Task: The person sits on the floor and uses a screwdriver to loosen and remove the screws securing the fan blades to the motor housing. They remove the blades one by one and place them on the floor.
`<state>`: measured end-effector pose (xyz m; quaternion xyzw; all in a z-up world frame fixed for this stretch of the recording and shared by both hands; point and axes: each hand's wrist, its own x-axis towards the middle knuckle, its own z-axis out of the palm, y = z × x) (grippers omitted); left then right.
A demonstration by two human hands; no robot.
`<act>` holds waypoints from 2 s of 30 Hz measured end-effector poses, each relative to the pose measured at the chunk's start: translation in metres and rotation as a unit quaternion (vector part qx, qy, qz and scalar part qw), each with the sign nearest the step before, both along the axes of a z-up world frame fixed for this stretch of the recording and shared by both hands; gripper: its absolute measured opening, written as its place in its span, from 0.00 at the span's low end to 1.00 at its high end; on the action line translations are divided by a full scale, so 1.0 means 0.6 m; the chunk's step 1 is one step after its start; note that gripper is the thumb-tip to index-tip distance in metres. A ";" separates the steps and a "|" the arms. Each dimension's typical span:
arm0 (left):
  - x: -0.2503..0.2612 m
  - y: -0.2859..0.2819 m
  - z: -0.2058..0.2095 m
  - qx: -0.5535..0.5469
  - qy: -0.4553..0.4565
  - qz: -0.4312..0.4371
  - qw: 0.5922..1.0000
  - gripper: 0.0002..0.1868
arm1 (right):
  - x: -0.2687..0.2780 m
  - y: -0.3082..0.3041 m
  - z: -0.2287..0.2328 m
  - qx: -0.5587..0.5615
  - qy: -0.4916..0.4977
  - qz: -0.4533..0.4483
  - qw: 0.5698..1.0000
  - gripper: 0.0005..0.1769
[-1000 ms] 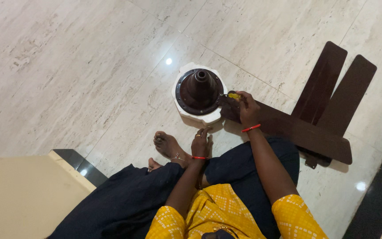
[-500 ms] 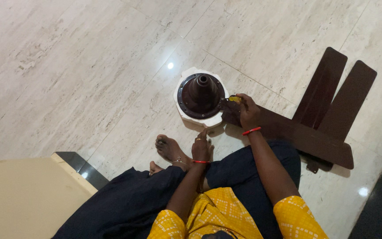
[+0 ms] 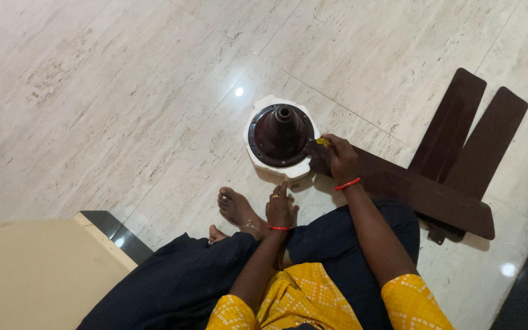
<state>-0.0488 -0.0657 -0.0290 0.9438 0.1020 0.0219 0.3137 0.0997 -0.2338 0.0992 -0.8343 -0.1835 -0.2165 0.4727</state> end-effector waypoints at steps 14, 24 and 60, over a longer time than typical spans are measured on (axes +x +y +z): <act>0.060 0.034 0.039 0.001 -0.195 -0.048 0.980 0.63 | 0.016 0.001 0.004 -0.050 -0.070 -0.109 0.990 0.19; 0.222 0.120 -0.011 -0.042 -0.038 0.059 0.997 0.83 | 0.013 0.050 0.041 0.019 -0.057 -0.060 0.996 0.18; 0.263 -0.020 0.219 -0.088 -0.241 -0.117 0.960 0.25 | 0.050 0.023 0.020 0.090 0.088 0.054 0.991 0.33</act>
